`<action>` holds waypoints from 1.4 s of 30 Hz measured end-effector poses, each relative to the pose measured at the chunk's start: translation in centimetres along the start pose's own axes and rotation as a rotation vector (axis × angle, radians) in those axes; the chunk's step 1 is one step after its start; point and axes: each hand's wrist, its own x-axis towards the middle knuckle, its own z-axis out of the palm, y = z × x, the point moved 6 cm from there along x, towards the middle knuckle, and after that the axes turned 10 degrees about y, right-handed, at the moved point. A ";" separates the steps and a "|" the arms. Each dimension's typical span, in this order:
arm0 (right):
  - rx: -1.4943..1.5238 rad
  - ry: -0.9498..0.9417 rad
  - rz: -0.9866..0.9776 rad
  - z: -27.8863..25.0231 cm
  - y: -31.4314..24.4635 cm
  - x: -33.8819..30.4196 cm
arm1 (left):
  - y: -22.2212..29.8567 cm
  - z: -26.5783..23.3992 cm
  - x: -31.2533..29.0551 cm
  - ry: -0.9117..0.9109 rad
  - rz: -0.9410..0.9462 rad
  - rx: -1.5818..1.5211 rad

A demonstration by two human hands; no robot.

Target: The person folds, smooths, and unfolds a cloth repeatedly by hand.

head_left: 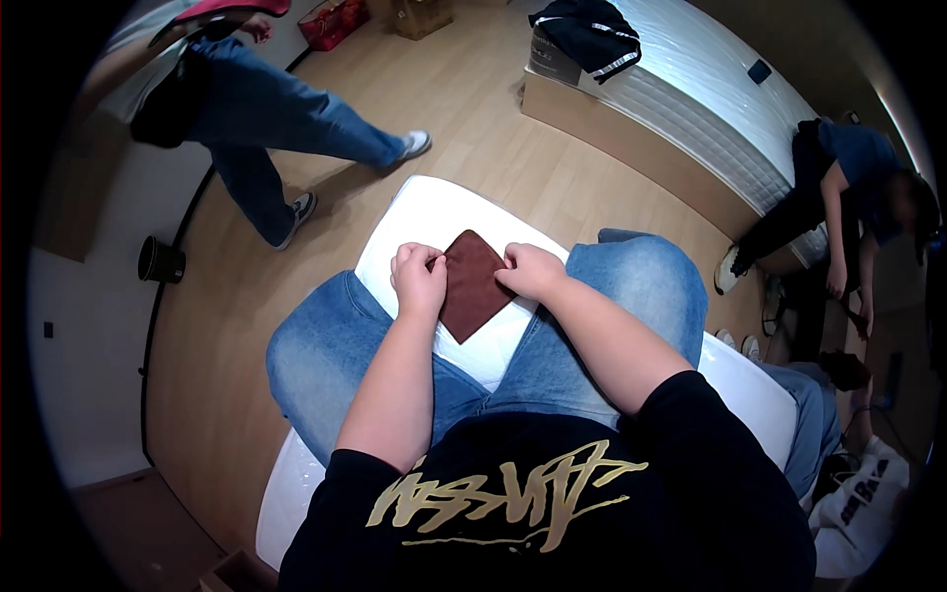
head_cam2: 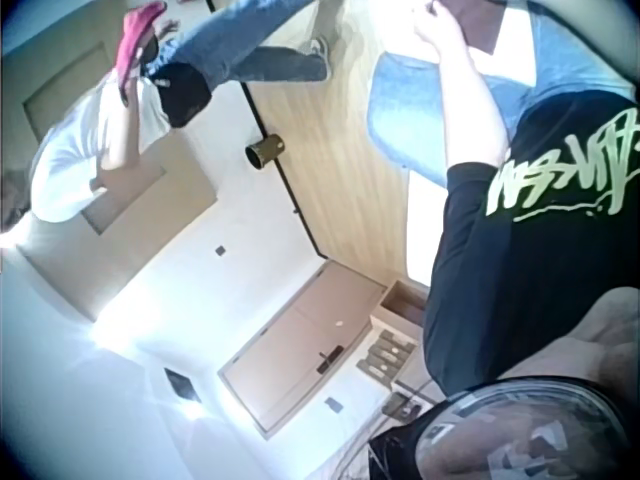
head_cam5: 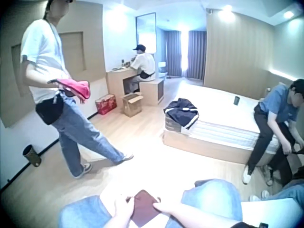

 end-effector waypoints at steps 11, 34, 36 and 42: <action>0.268 0.346 -0.204 -2.8 -2.4 -1.9 | 3.2 -1.3 0.0 -0.111 0.099 -0.208; 0.283 0.528 -0.553 -11.5 -6.2 -6.4 | 7.0 -4.4 0.7 -0.337 0.202 -0.248; 0.285 0.537 -0.530 -12.3 -6.0 -6.7 | 7.0 -5.0 0.9 -0.312 0.234 -0.225; 0.358 0.593 -0.511 -14.3 -5.5 -7.6 | 7.1 -6.9 1.4 -0.291 0.240 -0.188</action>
